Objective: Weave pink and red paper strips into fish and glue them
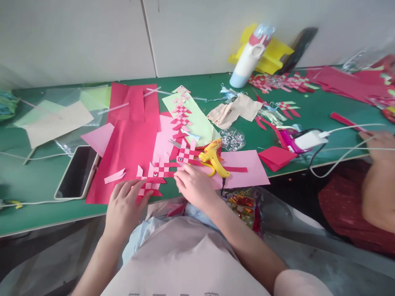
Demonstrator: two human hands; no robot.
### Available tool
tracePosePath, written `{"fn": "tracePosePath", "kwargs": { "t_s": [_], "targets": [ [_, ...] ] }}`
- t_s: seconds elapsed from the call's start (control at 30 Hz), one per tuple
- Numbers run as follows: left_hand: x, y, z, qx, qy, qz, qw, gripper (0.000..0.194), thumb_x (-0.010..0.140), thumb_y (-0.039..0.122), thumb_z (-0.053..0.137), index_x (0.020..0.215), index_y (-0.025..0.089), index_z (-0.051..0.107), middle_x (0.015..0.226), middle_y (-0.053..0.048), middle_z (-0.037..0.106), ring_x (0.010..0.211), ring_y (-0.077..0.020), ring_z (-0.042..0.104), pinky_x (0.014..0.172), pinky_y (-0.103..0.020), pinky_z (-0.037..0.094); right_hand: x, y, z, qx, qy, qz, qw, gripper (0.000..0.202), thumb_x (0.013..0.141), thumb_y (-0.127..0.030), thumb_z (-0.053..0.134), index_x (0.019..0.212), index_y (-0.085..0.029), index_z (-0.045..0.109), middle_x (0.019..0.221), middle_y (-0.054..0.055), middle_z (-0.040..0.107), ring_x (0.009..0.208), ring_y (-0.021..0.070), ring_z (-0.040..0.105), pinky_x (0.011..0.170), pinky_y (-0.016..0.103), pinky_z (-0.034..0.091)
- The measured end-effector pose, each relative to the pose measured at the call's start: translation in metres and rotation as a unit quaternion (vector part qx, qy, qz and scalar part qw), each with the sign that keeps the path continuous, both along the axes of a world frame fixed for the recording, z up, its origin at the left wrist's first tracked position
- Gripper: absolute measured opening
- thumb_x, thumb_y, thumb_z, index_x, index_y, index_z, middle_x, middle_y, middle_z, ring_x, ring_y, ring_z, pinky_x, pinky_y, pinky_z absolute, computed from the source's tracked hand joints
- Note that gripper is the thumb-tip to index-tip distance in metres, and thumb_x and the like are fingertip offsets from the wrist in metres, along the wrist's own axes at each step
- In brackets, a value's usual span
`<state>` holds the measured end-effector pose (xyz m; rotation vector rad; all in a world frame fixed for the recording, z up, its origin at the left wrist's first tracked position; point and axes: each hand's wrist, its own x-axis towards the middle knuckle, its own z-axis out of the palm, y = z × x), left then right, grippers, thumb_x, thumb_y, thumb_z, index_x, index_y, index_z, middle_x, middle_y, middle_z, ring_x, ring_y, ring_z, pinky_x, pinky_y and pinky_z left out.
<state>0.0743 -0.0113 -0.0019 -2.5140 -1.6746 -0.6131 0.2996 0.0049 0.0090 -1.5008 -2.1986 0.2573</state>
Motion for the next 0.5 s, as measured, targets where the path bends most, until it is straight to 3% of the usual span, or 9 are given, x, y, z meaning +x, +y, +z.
{"fn": "tracePosePath", "kwargs": {
  "t_s": [0.13,0.3,0.5],
  "targets": [
    [0.016,0.016,0.000,-0.044,-0.003,-0.027,0.999,0.032,0.086,0.035,0.060,0.112,0.016,0.061,0.106,-0.011,0.063,0.096,-0.0266,0.055,0.080,-0.036,0.049,0.025,0.001,0.006,0.030,-0.011,-0.067,0.997,0.017,0.090,-0.020,0.051,0.086,-0.018,0.068,0.081,0.006,0.062,0.078,0.0191,0.060,0.067,0.029,0.044],
    [0.026,0.028,0.004,-0.087,0.028,-0.035,0.995,0.020,0.089,0.036,0.055,0.095,0.019,0.063,0.094,-0.007,0.064,0.088,-0.0241,0.057,0.071,-0.033,0.047,0.032,-0.003,0.007,0.029,0.009,-0.067,0.997,0.016,0.089,-0.019,0.053,0.079,-0.018,0.066,0.079,0.005,0.061,0.073,0.0181,0.060,0.064,0.028,0.044],
    [0.026,0.028,0.011,-0.098,0.003,-0.005,0.995,0.024,0.094,0.034,0.046,0.088,0.021,0.065,0.085,-0.003,0.066,0.076,-0.0184,0.061,0.059,-0.028,0.042,0.035,-0.006,0.006,0.022,0.018,-0.065,0.997,0.015,0.089,-0.019,0.053,0.081,-0.019,0.065,0.077,0.004,0.060,0.072,0.0178,0.058,0.064,0.028,0.043]
  ]
}}
